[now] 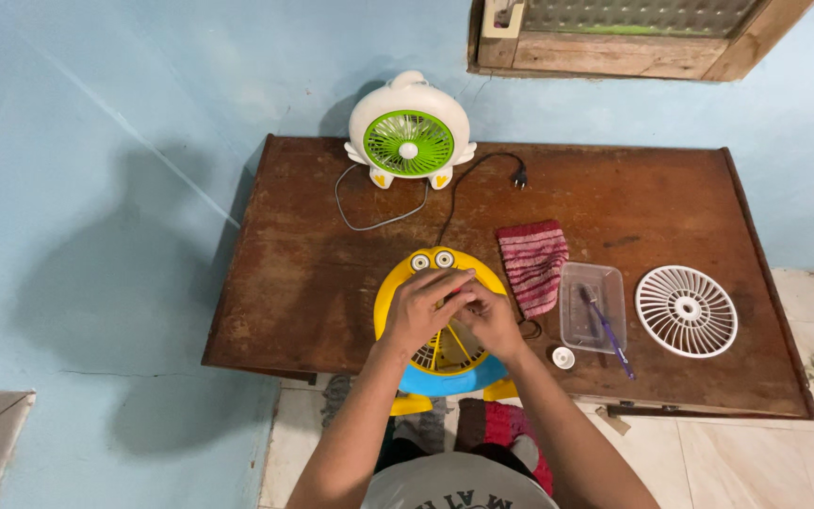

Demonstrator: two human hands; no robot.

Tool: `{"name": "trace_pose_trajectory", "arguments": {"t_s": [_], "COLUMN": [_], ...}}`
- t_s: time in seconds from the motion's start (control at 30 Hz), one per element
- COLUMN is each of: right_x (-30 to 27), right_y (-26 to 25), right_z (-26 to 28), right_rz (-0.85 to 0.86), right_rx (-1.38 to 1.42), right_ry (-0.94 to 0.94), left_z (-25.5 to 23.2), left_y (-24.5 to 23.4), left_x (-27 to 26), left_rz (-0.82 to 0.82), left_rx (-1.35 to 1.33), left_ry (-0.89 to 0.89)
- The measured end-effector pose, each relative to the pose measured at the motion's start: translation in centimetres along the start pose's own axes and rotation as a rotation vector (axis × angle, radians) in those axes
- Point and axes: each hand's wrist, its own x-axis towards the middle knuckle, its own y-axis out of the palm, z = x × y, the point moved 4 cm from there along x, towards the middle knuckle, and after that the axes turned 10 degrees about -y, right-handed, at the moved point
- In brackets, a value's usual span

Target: The person disassembles two small desktop fans on a wooden table, using a screwdriver to remove screws from the fan grilles and central hubs. They remove the front grilles and central caps, then reassemble the components.

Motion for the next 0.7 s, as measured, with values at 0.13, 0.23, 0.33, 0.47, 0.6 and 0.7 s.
{"name": "trace_pose_trajectory", "arguments": {"t_s": [0.13,0.23,0.33,0.47,0.6,0.7], "right_x": [0.5,0.8,0.6,0.6,1.1,1.9], "right_y": [-0.7,-0.5,-0.6,-1.0,-1.5,-1.1], "right_z": [0.4,1.2,1.8,1.0,1.6,2.6], "right_rz": [0.092,0.129,0.095,0.089,0.254,0.282], "right_rx": [0.042,0.059,-0.182,-0.351,-0.143,-0.089], "right_ry": [0.055,0.04,-0.037,0.057,0.109,0.066], "left_z": [-0.2,0.1,0.3,0.5,-0.3,-0.1], "left_y": [-0.5,-0.4,0.3,0.6,-0.5,-0.6], "left_x": [-0.2,-0.1,-0.1,0.1,0.1,0.3], "left_rz": [0.06,0.016,-0.026,-0.006,0.06,0.09], "left_rx": [-0.096,-0.061,-0.019,-0.036,-0.183,-0.191], "left_ry": [0.097,0.056,-0.064,-0.05,0.098,0.011]}}
